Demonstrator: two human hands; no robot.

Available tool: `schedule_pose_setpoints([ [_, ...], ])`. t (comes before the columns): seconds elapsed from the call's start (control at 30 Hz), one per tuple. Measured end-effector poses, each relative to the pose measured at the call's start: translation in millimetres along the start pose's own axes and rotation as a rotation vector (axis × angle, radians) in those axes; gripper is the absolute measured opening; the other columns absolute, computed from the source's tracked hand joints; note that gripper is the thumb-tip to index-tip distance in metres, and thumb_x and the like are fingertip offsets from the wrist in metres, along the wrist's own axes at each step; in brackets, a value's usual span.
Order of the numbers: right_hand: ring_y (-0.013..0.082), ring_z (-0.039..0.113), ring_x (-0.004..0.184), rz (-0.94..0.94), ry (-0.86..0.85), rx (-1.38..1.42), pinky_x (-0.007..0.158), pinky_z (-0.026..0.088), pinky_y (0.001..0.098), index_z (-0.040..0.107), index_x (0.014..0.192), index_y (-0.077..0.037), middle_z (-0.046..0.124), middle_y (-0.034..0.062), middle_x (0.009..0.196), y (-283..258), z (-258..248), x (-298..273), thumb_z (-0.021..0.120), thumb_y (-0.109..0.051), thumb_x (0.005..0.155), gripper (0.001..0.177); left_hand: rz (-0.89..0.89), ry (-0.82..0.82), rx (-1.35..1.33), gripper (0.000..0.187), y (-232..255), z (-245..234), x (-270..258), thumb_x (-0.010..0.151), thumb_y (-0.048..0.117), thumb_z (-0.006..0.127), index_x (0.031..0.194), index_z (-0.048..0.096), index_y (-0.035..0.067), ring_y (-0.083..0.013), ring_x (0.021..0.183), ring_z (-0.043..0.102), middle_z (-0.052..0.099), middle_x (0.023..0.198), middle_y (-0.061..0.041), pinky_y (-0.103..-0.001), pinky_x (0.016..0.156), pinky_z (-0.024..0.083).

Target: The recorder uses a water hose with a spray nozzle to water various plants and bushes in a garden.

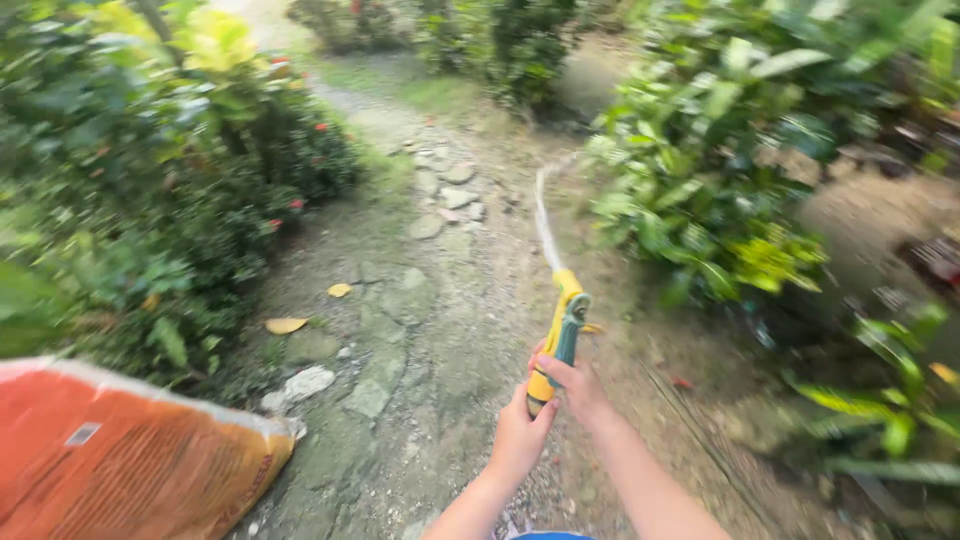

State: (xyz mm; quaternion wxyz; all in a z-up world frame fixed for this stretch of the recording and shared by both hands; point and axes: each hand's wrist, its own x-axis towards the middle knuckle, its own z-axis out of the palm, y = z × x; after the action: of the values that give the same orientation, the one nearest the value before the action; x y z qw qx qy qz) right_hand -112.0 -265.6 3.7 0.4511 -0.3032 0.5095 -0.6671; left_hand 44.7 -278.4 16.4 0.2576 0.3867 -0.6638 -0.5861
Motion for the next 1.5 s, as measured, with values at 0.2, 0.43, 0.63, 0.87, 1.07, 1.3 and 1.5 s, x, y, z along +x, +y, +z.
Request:
schedule_pose_setpoints([
  [0.2, 0.0164, 0.068, 0.092, 0.239, -0.467, -0.037, 0.085, 0.054, 0.0343, 0.063, 0.113, -0.005, 0.069, 0.0056, 0.096, 23, 143, 76, 0.077, -0.022, 0.082, 0.038, -0.108, 0.442, -0.136, 0.040, -22, -98, 12, 0.090, 0.025, 0.071, 0.125, 0.059, 0.010, -0.0143, 0.061, 0.066, 0.071, 0.070, -0.007, -0.034, 0.059, 0.051],
  [0.43, 0.0133, 0.065, 0.086, 0.360, -0.727, -0.334, 0.077, 0.054, 0.0317, 0.066, 0.109, -0.006, 0.070, 0.0048, 0.093, 87, 262, 82, 0.082, -0.028, 0.078, 0.041, -0.236, 0.856, -0.204, 0.032, -86, -152, -17, 0.092, 0.025, 0.069, 0.117, 0.060, 0.007, -0.0163, 0.061, 0.066, 0.070, 0.072, -0.008, -0.035, 0.058, 0.050],
  [0.63, 0.0111, 0.058, 0.081, 0.372, -0.995, -0.378, 0.074, 0.051, 0.0301, 0.064, 0.105, -0.005, 0.062, 0.0006, 0.089, 105, 316, 50, 0.086, -0.024, 0.076, 0.041, -0.128, 1.239, -0.196, 0.027, -121, -166, -42, 0.095, 0.017, 0.067, 0.116, 0.058, 0.004, -0.0159, 0.077, 0.073, 0.073, 0.087, -0.009, -0.035, 0.066, 0.055],
  [0.87, 0.0129, 0.057, 0.075, 0.480, -1.067, -0.402, 0.068, 0.047, 0.0324, 0.062, 0.107, -0.007, 0.061, 0.0005, 0.085, 126, 281, 78, 0.082, -0.029, 0.078, 0.041, -0.306, 1.263, -0.146, 0.043, -124, -135, -20, 0.090, 0.021, 0.068, 0.130, 0.057, 0.008, -0.0235, 0.066, 0.072, 0.074, 0.077, -0.013, -0.038, 0.061, 0.054],
  [1.07, 0.0115, 0.063, 0.083, 0.568, -1.053, -0.336, 0.075, 0.051, 0.0306, 0.064, 0.105, -0.006, 0.069, 0.0021, 0.090, 141, 217, 113, 0.076, -0.033, 0.083, 0.037, -0.493, 1.231, -0.121, 0.033, -130, -85, 16, 0.090, 0.028, 0.071, 0.114, 0.063, 0.007, -0.0282, 0.064, 0.074, 0.074, 0.073, -0.015, -0.040, 0.059, 0.053],
  [1.3, 0.0132, 0.064, 0.088, 0.637, -1.101, -0.241, 0.080, 0.052, 0.0311, 0.063, 0.110, -0.008, 0.069, 0.0035, 0.093, 135, 191, 136, 0.076, -0.027, 0.082, 0.036, -0.358, 1.327, 0.098, 0.035, -110, -62, 45, 0.088, 0.026, 0.073, 0.114, 0.061, 0.005, -0.0334, 0.065, 0.074, 0.073, 0.075, -0.016, -0.042, 0.056, 0.054],
  [1.5, 0.0133, 0.066, 0.089, 0.625, -1.193, -0.202, 0.082, 0.053, 0.0312, 0.064, 0.110, -0.004, 0.070, 0.0051, 0.095, 145, 173, 143, 0.075, -0.028, 0.086, 0.035, -0.596, 1.274, -0.053, 0.040, -92, -46, 49, 0.089, 0.030, 0.070, 0.121, 0.060, 0.008, -0.0319, 0.064, 0.076, 0.072, 0.070, -0.017, -0.042, 0.059, 0.055],
])
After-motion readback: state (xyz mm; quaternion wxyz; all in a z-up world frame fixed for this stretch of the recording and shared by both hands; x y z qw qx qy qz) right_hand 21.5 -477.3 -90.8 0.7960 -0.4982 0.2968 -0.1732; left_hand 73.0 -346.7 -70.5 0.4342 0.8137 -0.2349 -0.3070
